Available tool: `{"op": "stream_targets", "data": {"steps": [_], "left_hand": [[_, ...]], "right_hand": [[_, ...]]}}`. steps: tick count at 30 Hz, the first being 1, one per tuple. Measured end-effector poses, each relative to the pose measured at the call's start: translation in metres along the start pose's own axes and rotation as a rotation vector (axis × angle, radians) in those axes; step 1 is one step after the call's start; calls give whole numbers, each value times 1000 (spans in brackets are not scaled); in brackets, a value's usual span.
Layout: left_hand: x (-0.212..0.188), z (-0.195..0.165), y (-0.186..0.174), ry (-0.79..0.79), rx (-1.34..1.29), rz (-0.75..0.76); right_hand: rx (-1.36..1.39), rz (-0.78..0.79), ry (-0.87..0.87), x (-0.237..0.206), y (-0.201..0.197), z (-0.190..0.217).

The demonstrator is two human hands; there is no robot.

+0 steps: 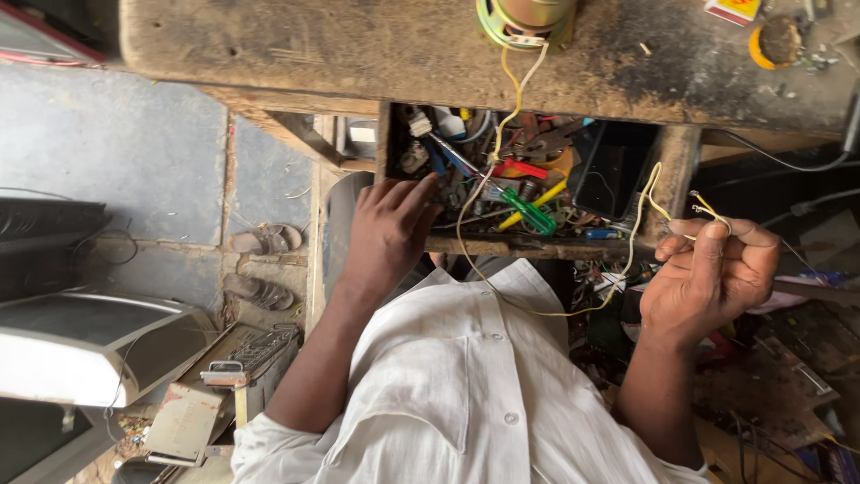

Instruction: The person works at a cluttered workbench, handling a cylindrical electronic component and wires. They connect a small blue battery to the wires and manipulate the component, appearing to test or repair the electronics.

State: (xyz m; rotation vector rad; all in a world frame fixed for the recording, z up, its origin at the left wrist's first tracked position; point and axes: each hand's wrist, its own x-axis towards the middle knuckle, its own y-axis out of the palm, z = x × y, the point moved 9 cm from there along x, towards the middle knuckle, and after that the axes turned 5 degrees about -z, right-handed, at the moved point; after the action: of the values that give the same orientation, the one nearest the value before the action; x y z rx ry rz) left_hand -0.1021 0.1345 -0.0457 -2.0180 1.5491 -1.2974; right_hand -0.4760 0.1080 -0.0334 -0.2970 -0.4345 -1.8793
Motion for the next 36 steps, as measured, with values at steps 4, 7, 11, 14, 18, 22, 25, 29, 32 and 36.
{"op": "stream_targets", "data": {"steps": [4,7,11,14,18,22,25,29,32,36], "left_hand": [[-12,-4,15,5,21,136],[-27,-22,22,89,13,186],[-38,-24,33,28,2,274],[-37,-18,41,13,11,305],[-36,-22,43,82,129,242],[-42,-25,47,54,91,283],[-45,-31,42,93,68,255],[-54,-36,34,142,35,244],[-64,-36,34,151,33,286],[-70,-30,42,112,4,381]], "right_hand": [[48,-28,-11,7,-14,2],[0,8,-56,4,-16,0],[-262,123,-199,-28,11,-10],[-779,339,-495,-62,53,-11],[-643,420,-564,-79,78,-15],[-655,375,-584,-80,74,-15],[-673,357,-578,-83,69,-20],[-637,332,-540,-89,59,-24],[-639,356,-584,-99,57,-24],[-675,363,-571,-106,56,-33]]}}
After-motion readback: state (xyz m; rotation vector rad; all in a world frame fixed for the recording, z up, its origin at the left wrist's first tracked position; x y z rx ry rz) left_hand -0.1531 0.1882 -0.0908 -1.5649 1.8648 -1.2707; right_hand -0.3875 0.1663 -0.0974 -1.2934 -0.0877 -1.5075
